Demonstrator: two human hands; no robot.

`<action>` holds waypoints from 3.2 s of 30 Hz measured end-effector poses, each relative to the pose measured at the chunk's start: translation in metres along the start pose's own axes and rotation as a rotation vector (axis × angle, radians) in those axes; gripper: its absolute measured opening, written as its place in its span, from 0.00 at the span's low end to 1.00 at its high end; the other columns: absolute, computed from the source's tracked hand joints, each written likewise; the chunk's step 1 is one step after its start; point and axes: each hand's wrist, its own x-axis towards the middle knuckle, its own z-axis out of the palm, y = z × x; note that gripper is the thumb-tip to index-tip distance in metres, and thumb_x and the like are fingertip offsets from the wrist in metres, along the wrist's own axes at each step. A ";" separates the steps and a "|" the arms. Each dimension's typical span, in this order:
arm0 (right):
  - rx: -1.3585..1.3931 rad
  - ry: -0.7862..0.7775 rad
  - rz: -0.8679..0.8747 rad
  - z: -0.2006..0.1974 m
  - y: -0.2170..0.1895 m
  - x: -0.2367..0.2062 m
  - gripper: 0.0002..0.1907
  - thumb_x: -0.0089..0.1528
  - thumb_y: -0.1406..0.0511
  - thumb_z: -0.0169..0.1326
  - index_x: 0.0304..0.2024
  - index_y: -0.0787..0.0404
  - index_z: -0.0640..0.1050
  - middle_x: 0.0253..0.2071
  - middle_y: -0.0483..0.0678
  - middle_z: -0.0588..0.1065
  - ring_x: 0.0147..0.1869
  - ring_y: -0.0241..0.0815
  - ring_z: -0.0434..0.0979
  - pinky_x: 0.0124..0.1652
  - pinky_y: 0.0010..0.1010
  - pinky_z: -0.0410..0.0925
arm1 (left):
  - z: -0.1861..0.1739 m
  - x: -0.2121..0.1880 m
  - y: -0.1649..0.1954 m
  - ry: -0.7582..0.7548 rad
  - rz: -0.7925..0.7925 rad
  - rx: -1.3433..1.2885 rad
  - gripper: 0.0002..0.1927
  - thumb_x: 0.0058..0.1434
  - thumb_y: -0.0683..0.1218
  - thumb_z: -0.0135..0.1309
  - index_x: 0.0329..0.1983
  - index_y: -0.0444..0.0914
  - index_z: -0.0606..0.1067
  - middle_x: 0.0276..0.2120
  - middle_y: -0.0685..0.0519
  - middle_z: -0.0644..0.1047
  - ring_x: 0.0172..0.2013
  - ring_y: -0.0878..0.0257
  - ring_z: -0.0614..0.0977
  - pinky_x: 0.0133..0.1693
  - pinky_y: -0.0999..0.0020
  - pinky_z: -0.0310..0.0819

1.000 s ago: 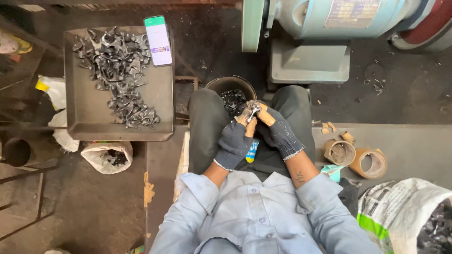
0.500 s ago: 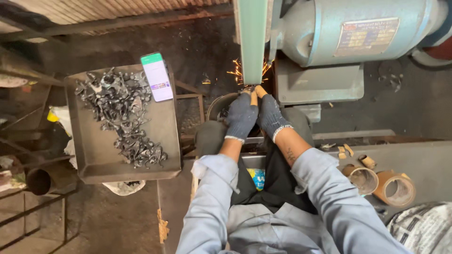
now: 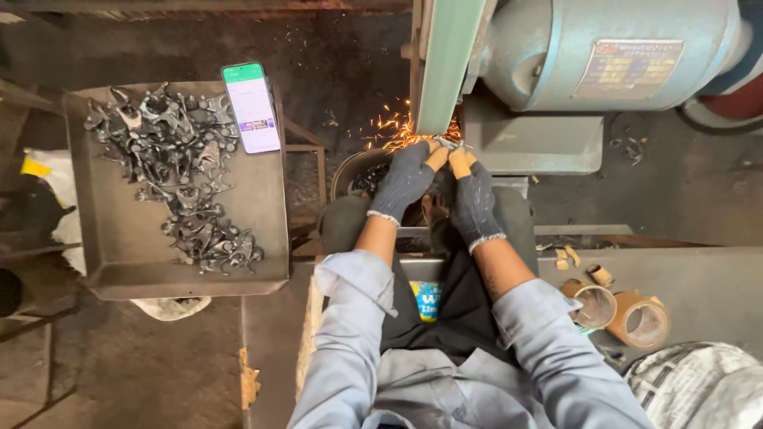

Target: The person sits cross-legged on the floor and uses a bench grinder to smooth small metal parts. They pick up parts from a metal tray, press them against the spinning wheel to create sparks, and then place the finished pieces into a bucket. A smartphone is visible on the tray during the process.

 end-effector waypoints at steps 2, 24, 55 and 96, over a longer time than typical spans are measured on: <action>-0.037 0.051 -0.043 0.001 0.003 -0.001 0.19 0.67 0.59 0.55 0.52 0.67 0.77 0.43 0.47 0.79 0.43 0.37 0.79 0.42 0.29 0.73 | -0.001 -0.003 -0.004 0.008 -0.092 -0.056 0.15 0.70 0.50 0.52 0.51 0.35 0.79 0.40 0.48 0.82 0.39 0.64 0.80 0.44 0.67 0.74; -0.718 -0.046 -0.474 -0.004 -0.028 -0.058 0.31 0.63 0.63 0.63 0.64 0.70 0.70 0.53 0.53 0.78 0.59 0.40 0.77 0.58 0.32 0.69 | 0.009 -0.071 0.008 0.072 0.165 0.239 0.19 0.70 0.51 0.51 0.59 0.36 0.74 0.52 0.39 0.80 0.54 0.43 0.80 0.54 0.54 0.74; 0.013 -0.226 0.005 0.001 0.003 -0.005 0.15 0.66 0.61 0.57 0.51 0.64 0.78 0.47 0.47 0.78 0.49 0.39 0.77 0.51 0.32 0.71 | -0.001 -0.043 0.005 0.231 0.113 -0.387 0.17 0.67 0.47 0.58 0.50 0.28 0.78 0.41 0.51 0.82 0.41 0.67 0.80 0.44 0.67 0.77; -0.470 -0.608 -0.094 -0.001 -0.041 -0.048 0.34 0.65 0.56 0.54 0.69 0.62 0.62 0.56 0.42 0.74 0.57 0.32 0.74 0.55 0.25 0.69 | -0.022 -0.034 0.032 -0.347 0.052 -0.460 0.21 0.60 0.46 0.62 0.52 0.28 0.77 0.43 0.42 0.82 0.44 0.56 0.84 0.48 0.62 0.80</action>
